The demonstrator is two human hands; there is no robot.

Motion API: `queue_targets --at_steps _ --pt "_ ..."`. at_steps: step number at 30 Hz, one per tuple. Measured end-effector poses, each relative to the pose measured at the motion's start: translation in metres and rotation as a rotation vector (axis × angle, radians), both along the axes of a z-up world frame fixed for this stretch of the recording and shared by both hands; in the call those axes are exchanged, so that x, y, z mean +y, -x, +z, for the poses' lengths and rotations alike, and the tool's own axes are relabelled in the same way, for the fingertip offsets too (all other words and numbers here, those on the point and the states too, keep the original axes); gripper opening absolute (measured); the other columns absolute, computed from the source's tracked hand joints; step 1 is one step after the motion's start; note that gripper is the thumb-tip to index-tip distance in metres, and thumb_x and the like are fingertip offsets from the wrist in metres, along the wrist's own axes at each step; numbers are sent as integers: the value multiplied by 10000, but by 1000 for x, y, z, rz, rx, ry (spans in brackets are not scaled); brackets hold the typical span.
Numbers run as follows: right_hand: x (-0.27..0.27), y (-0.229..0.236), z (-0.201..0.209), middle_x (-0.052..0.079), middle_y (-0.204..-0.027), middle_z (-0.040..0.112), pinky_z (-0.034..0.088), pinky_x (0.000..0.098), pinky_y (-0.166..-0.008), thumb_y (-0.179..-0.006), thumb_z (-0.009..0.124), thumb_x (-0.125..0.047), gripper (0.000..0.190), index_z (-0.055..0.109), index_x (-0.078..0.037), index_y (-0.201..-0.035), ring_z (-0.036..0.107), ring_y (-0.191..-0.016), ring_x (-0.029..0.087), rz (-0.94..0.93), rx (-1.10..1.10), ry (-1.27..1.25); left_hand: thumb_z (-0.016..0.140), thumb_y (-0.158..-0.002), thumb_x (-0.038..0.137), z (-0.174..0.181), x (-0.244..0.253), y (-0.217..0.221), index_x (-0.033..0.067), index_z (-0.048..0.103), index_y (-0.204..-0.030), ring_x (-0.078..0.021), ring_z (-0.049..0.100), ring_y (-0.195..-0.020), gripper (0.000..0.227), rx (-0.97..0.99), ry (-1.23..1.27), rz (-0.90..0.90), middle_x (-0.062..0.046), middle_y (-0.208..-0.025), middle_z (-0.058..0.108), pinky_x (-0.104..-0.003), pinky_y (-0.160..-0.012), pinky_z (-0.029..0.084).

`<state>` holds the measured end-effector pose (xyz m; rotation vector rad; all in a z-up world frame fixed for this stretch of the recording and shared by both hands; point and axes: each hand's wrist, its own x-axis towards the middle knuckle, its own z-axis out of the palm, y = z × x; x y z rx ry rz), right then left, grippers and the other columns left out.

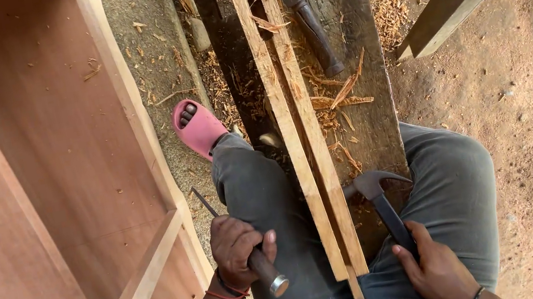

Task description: Using a chisel and hammer to shape or carve wood.

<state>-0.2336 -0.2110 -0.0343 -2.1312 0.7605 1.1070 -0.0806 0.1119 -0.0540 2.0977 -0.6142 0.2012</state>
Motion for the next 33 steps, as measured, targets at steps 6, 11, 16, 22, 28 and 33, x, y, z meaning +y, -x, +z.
queue_targets --at_steps 6,11,16,22,28,33 --pt "-6 11 -12 305 -793 717 550 552 -712 -941 566 -344 584 390 -60 -1419 719 -807 482 57 -18 -31 779 -841 99 -5 1 2 124 516 -804 -231 567 -629 267 17 9 20 -28 -694 528 -399 -701 446" --pt "-2 4 -7 308 -760 714 545 568 -700 -944 568 -343 585 393 -55 -1422 720 -787 487 78 1 6 774 -851 100 -5 1 2 123 515 -811 -231 569 -632 262 -7 11 24 -30 -702 531 -402 -709 452" --pt "1 8 -6 313 -768 700 545 568 -663 -930 604 -330 547 419 4 -1322 699 -769 504 105 -181 3 785 -855 124 2 4 5 125 541 -776 -233 570 -636 257 10 -25 8 -25 -703 536 -394 -701 424" --pt "1 4 -11 308 -780 705 554 558 -637 -939 640 -348 508 480 -15 -1288 705 -764 503 73 -148 -6 860 -838 266 29 -8 3 141 589 -712 -217 570 -704 324 -134 -162 -118 -19 -729 552 -383 -765 415" --pt "10 -15 7 215 -750 740 586 454 -568 -851 748 -353 583 536 -21 -1280 749 -578 349 -63 -81 -32 839 -949 313 89 -56 8 193 535 -699 -166 554 -745 412 -431 -54 -464 39 -740 507 -339 -790 435" --pt "2 7 8 99 -782 701 532 341 -472 -891 751 -251 448 583 -2 -1224 655 -510 180 -245 -170 -162 782 -1006 259 93 -81 25 164 581 -791 -179 543 -778 309 -506 133 -775 22 -804 540 -351 -850 445"
